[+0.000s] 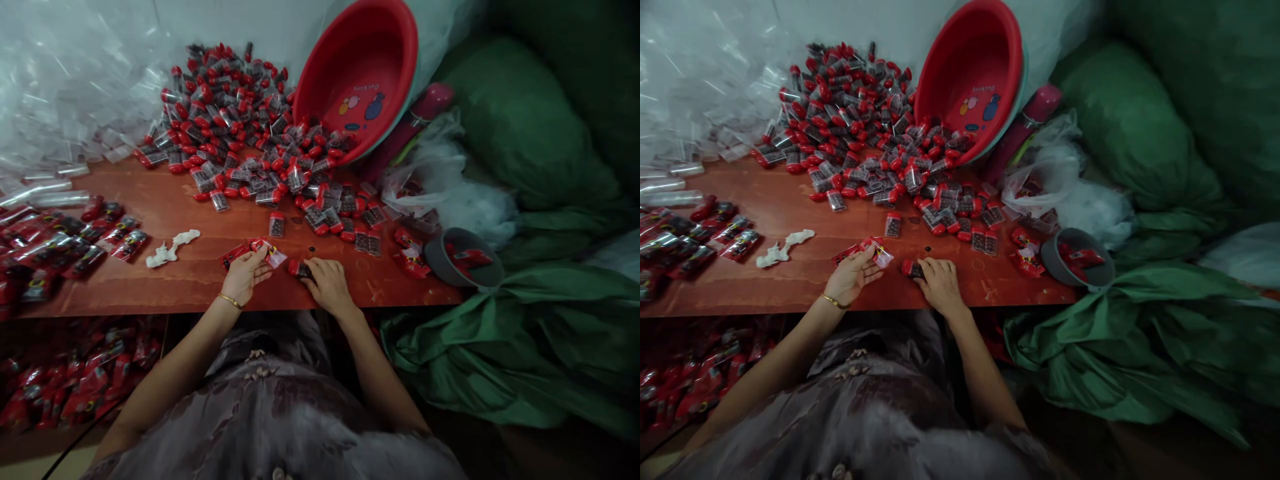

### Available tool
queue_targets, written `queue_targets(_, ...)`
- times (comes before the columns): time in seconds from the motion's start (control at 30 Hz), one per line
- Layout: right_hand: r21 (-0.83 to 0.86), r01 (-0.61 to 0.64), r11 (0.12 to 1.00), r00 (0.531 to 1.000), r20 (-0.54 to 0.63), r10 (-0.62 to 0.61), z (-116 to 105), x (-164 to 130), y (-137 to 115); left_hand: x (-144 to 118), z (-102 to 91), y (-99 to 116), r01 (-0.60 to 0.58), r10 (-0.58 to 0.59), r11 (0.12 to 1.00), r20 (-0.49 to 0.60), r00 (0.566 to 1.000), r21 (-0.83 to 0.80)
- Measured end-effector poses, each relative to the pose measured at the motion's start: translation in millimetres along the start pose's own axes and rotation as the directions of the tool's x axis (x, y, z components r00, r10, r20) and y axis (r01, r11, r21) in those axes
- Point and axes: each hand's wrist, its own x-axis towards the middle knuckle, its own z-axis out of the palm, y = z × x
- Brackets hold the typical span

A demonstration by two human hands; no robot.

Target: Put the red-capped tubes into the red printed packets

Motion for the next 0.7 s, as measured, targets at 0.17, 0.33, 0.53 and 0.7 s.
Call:
queue_targets(0.17,0.432,-0.159,0.888,0.968,-0.106,0.225,2.1,-10.2,-9.9,-1.7,3.1,-0.6,-0.020,0.020,1.000,-0.011,1.000,0.018)
queue_targets(0.33,0.827,-0.318,0.464,0.901,0.111,0.420,-16.8,-23.3,-36.3,-7.6,10.9,-0.9,-0.064,0.064,0.997,-0.005,0.998,0.034)
queue_targets(0.53,0.803,-0.295,0.517,0.934,0.128,0.334,-38.8,-20.1,-51.6,-12.8,14.3,-1.1,-0.129,0.126,0.989,0.049,0.991,0.066)
queue_targets(0.7,0.813,-0.332,0.478,0.922,0.173,0.346,-35.3,-13.0,-55.9,-12.1,11.1,-4.0,-0.161,0.148,0.979,0.109,0.983,0.125)
